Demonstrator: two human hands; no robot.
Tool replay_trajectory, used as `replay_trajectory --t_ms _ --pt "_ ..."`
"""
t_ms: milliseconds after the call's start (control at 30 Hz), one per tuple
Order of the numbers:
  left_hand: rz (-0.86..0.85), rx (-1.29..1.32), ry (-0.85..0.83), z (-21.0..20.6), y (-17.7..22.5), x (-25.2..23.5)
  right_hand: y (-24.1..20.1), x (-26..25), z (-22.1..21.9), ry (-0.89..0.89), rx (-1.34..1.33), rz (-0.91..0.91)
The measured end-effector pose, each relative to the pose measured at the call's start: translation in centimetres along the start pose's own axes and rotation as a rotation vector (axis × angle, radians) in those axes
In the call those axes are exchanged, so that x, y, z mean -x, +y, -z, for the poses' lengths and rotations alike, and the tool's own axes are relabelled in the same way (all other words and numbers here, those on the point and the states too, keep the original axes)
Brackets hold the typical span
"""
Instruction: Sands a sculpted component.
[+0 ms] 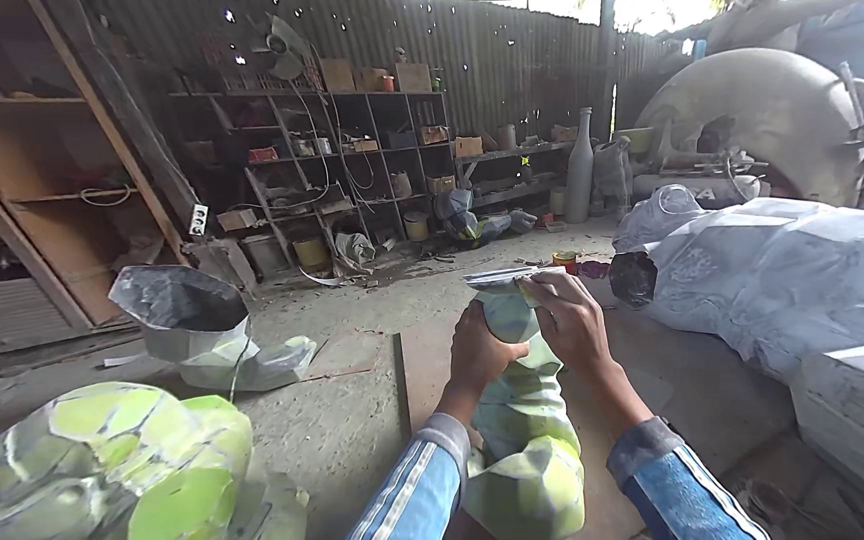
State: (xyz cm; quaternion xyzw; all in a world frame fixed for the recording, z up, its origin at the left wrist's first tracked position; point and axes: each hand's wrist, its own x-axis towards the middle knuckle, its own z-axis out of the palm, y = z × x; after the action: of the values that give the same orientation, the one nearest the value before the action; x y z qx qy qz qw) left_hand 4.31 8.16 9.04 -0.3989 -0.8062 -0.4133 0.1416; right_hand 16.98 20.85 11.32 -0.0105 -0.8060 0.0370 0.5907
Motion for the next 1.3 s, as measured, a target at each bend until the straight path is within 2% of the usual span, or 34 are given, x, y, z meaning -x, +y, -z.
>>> replay_trajectory --t_ms 267,500,633,1300 --pt "0.042 0.007 -0.053 0.3 0.2 0.0 0.1 2.1 -1.3 0.062 0.114 0.059" --pt "-0.003 0.037 0.006 -0.2 -0.3 -0.1 0.1 1.6 -1.1 0.153 0.049 0.067" --pt "-0.006 0.05 0.0 -0.2 -0.2 0.0 0.1 0.8 -1.4 0.126 0.043 0.046" --pt "0.025 0.007 -0.04 0.1 0.1 -0.1 0.4 3.2 -2.0 0.14 0.033 0.066"
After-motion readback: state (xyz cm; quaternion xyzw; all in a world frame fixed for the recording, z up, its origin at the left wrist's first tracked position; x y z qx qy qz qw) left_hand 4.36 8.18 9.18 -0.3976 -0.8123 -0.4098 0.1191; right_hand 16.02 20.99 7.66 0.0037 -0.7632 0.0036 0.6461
